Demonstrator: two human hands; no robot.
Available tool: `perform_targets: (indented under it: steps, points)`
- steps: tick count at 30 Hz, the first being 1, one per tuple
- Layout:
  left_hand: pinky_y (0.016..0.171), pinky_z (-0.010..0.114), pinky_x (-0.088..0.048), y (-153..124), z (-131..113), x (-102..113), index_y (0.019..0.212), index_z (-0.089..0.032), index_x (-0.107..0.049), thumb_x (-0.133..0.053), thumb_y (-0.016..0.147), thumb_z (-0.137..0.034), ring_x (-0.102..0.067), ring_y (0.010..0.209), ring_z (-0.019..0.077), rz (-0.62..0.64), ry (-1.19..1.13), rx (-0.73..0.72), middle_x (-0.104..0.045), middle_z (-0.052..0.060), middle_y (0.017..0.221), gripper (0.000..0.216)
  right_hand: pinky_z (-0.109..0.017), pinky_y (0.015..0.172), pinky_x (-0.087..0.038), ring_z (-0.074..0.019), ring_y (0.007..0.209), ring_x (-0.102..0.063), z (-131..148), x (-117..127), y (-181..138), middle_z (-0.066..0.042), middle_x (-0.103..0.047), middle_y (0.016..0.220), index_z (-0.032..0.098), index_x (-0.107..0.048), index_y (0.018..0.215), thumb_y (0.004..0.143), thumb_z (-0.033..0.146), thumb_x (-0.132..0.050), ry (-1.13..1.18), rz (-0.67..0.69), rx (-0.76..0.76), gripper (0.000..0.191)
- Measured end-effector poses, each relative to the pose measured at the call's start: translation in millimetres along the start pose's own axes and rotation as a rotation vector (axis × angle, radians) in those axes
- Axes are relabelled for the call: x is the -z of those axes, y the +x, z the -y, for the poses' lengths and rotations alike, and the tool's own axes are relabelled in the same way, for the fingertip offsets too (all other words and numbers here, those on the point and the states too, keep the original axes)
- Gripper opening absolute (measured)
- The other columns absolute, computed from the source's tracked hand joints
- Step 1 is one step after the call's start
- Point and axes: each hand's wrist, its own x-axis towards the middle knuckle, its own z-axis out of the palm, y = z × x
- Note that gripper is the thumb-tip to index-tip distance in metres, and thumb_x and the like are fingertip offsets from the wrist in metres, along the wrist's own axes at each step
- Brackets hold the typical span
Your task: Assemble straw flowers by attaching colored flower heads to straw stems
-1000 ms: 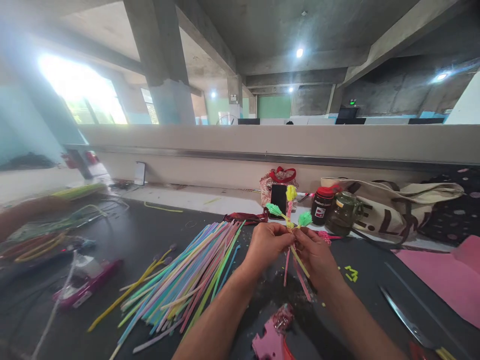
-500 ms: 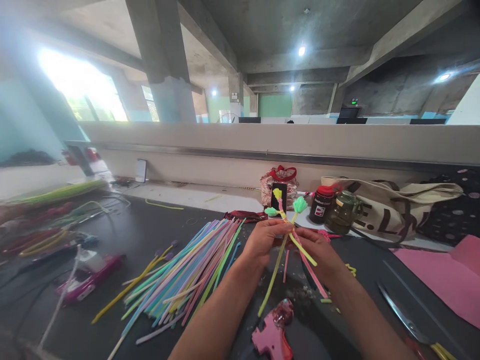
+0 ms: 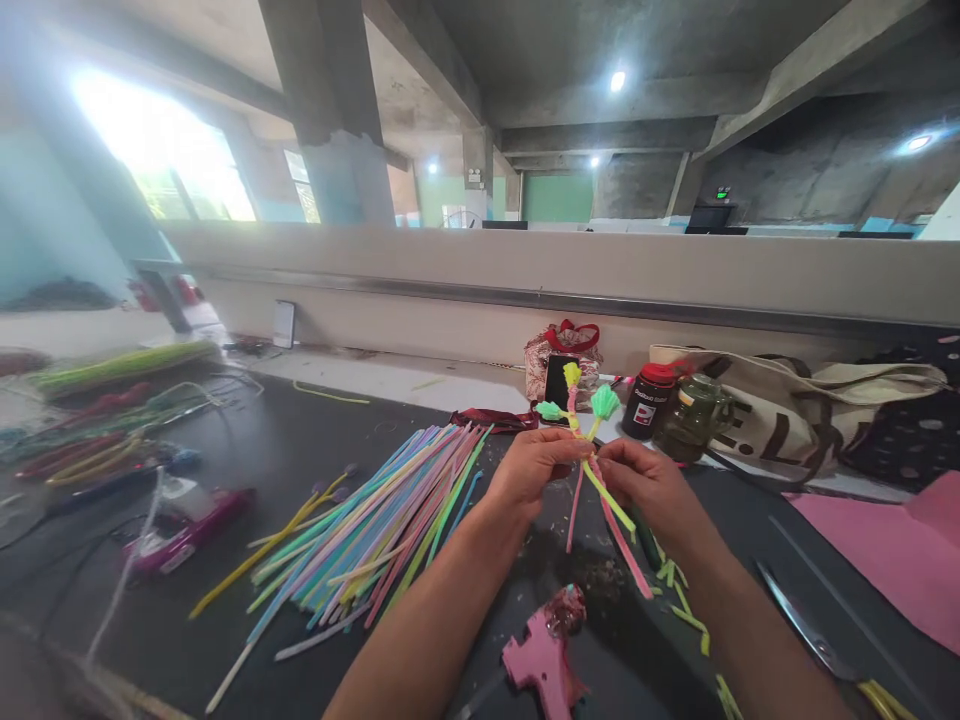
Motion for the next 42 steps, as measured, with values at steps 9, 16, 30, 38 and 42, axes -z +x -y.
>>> perform_targets:
  steps: [9, 16, 30, 38, 42]
  points:
    - [0.058, 0.023, -0.034, 9.2, 16.2, -0.6, 0.055, -0.014, -0.06, -0.063, 0.056, -0.024, -0.046, 0.056, 0.0102, -0.056, 0.328, -0.199, -0.054, -0.002, 0.056, 0.011, -0.021, 0.043, -0.026, -0.0091, 0.047, -0.037, 3.4, 4.6, -2.7, 0.005, -0.043, 0.05, 0.016, -0.058, 0.063, 0.07, 0.034, -0.052, -0.354, -0.219, 0.032, 0.02]
    - [0.058, 0.022, -0.034, 10.7, 20.8, 1.6, 0.051, -0.017, -0.058, -0.06, 0.059, -0.022, -0.047, 0.061, 0.0116, -0.249, 0.658, -0.399, -0.051, -0.003, 0.056, 0.01, -0.022, 0.048, -0.031, -0.0115, 0.049, -0.045, 1.7, -9.2, -2.3, 0.002, -0.054, 0.052, 0.018, -0.058, 0.062, 0.073, 0.032, -0.051, -0.522, -0.285, 0.138, 0.019]
    - [0.051, 0.021, -0.04, 19.4, 29.9, -0.8, 0.062, -0.012, -0.059, -0.07, 0.051, -0.027, -0.05, 0.05, 0.0083, -0.258, -0.16, -0.091, -0.058, -0.001, 0.059, 0.022, -0.03, 0.063, -0.038, -0.0237, 0.084, -0.059, -18.0, -48.5, -14.3, -0.015, -0.063, 0.096, 0.01, -0.051, 0.113, 0.083, 0.013, -0.032, -1.034, -0.262, 0.395, 0.036]
    - [0.049, 0.02, -0.035, 9.1, 13.2, 1.0, 0.059, -0.013, -0.059, -0.071, 0.051, -0.028, -0.047, 0.049, 0.0073, -0.099, -0.207, 0.031, -0.054, -0.002, 0.054, 0.021, -0.024, 0.055, -0.038, -0.0157, 0.06, -0.051, -43.5, -41.7, 2.1, -0.001, -0.058, 0.065, 0.018, -0.061, 0.077, 0.079, 0.033, -0.046, -0.189, -0.122, 0.221, 0.021]
    - [0.062, 0.022, -0.038, 8.9, 12.5, 7.2, 0.059, -0.012, -0.062, -0.072, 0.05, -0.026, -0.051, 0.061, 0.0093, -0.052, -0.116, 0.067, -0.058, 0.001, 0.064, 0.019, -0.023, 0.053, -0.035, -0.0135, 0.057, -0.046, -47.0, -18.5, 14.8, 0.001, -0.054, 0.06, 0.017, -0.061, 0.068, 0.071, 0.036, -0.055, -0.047, -0.13, 0.155, 0.021]
